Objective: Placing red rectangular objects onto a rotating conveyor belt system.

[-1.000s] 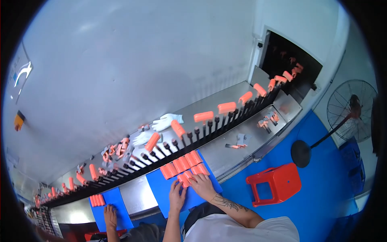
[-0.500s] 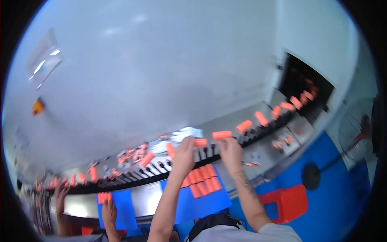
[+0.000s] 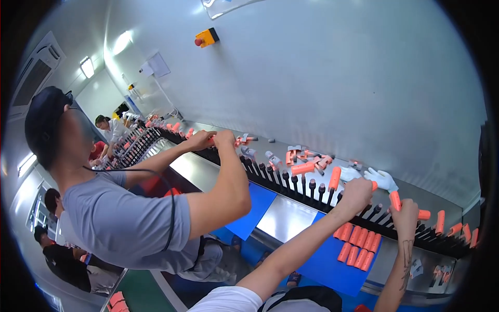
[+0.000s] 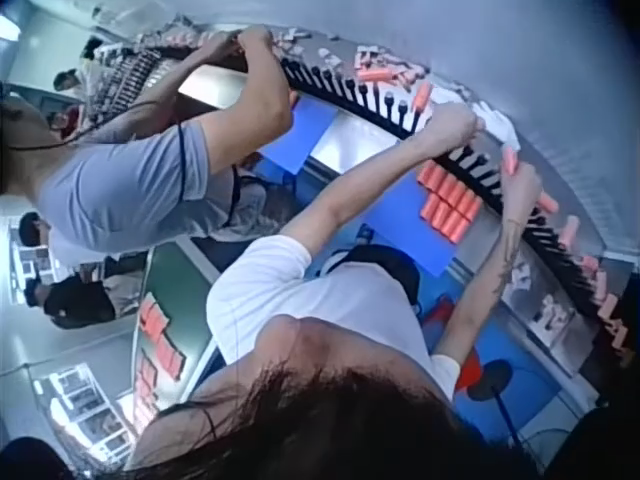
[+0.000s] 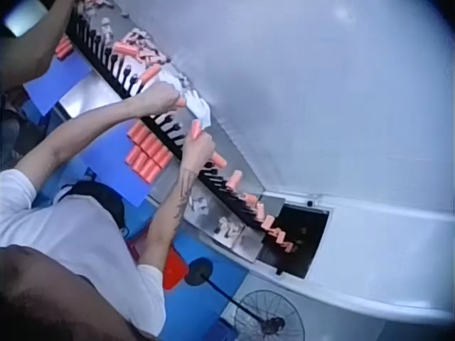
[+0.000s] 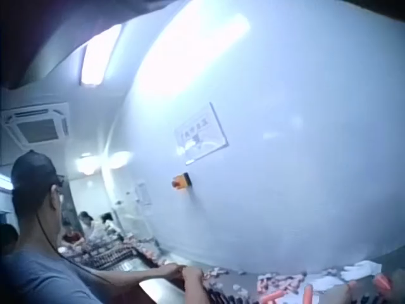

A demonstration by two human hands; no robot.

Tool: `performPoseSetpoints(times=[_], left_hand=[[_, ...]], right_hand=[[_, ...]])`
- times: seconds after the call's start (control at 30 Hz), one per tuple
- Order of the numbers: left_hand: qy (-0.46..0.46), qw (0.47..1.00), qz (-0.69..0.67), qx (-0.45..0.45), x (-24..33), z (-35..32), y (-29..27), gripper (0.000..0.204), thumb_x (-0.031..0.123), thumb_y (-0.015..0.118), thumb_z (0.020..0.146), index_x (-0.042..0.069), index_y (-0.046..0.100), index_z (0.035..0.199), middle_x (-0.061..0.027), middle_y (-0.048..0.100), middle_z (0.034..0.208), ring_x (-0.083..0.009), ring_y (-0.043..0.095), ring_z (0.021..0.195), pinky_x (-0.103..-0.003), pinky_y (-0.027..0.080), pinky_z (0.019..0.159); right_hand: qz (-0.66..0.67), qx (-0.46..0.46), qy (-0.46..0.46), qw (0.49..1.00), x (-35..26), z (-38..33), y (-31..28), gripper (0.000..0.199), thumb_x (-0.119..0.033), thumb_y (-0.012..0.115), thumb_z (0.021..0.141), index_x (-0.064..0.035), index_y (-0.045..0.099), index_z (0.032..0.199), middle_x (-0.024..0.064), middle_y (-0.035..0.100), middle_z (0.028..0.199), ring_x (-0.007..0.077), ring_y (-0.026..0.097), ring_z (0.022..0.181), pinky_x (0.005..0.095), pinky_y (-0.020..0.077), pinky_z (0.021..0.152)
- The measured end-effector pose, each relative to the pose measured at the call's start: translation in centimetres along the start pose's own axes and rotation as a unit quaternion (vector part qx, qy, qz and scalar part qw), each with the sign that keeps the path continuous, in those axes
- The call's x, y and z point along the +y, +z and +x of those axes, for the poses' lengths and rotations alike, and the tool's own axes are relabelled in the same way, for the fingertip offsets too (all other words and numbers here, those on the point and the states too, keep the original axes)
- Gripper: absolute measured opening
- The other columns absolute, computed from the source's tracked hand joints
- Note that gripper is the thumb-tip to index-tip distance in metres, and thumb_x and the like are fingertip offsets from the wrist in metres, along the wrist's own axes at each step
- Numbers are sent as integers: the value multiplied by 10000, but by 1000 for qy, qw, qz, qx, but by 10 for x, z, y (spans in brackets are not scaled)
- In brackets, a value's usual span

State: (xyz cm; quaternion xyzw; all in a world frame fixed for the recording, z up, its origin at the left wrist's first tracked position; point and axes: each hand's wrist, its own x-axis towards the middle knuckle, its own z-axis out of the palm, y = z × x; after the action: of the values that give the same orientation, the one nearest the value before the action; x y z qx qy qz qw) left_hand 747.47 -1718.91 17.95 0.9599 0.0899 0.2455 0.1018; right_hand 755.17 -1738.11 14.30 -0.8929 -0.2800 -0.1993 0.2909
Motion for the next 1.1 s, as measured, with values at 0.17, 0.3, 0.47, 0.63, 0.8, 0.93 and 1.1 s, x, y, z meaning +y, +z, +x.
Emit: performPoseSetpoints(times=[0.17,0.3,0.47,0.63,0.8,0.93,1.1], left_hand=[[-163,966,-191,58,-64,-27,-44,419,393,664,867,-13,706,769,-126,636,578,-242,657,557,-384,500,571],[-146,921,-360,28,-56,-105,-67,361,231,752,872,3,685,1143,-74,706,905,-127,664,814,-274,524,748],[-36,953,-193,-231,-74,-218,-16,357,252,684,879,48,671,1172,-172,662,1196,-352,614,1119,-410,480,975],[110,969,-106,-192,-81,-229,17,352,20,671,747,93,687,1090,-143,617,1246,-364,549,1196,-455,434,1021],[-55,974,-198,-96,-73,-240,35,374,-16,597,843,45,622,1211,-212,514,1344,-399,527,1210,-443,429,1025],[-124,956,-242,-107,-71,-266,44,449,144,725,855,-1,585,1256,-169,548,1312,-252,610,1076,-337,535,846],[-136,941,-293,-99,-67,-233,56,444,119,714,863,-17,580,1265,-185,544,1323,-262,632,1020,-328,544,816]], right_hand=[[311,-140,117,933,-13,8,-16,200,-144,695,825,46,691,761,46,605,571,109,547,485,277,406,472],[465,25,161,870,-11,-87,-30,239,-193,708,894,28,689,983,-8,622,733,97,577,665,257,468,595],[364,-102,109,919,-68,-207,56,434,-126,684,863,15,603,1265,224,695,1050,343,695,953,390,551,845],[195,-67,24,978,-88,-234,68,311,-119,697,828,-56,647,1128,108,641,1122,301,640,1000,398,541,833],[127,-130,-13,983,-80,-253,83,275,-145,648,848,-68,643,1111,99,588,1154,269,613,1011,375,543,810],[140,-115,-53,982,-88,-256,88,282,-118,603,848,-64,642,1122,93,591,1155,276,603,1024,386,546,815],[27,-96,-110,989,-90,-215,92,332,-136,589,825,-34,641,1137,115,602,1164,249,593,1009,364,478,842]])
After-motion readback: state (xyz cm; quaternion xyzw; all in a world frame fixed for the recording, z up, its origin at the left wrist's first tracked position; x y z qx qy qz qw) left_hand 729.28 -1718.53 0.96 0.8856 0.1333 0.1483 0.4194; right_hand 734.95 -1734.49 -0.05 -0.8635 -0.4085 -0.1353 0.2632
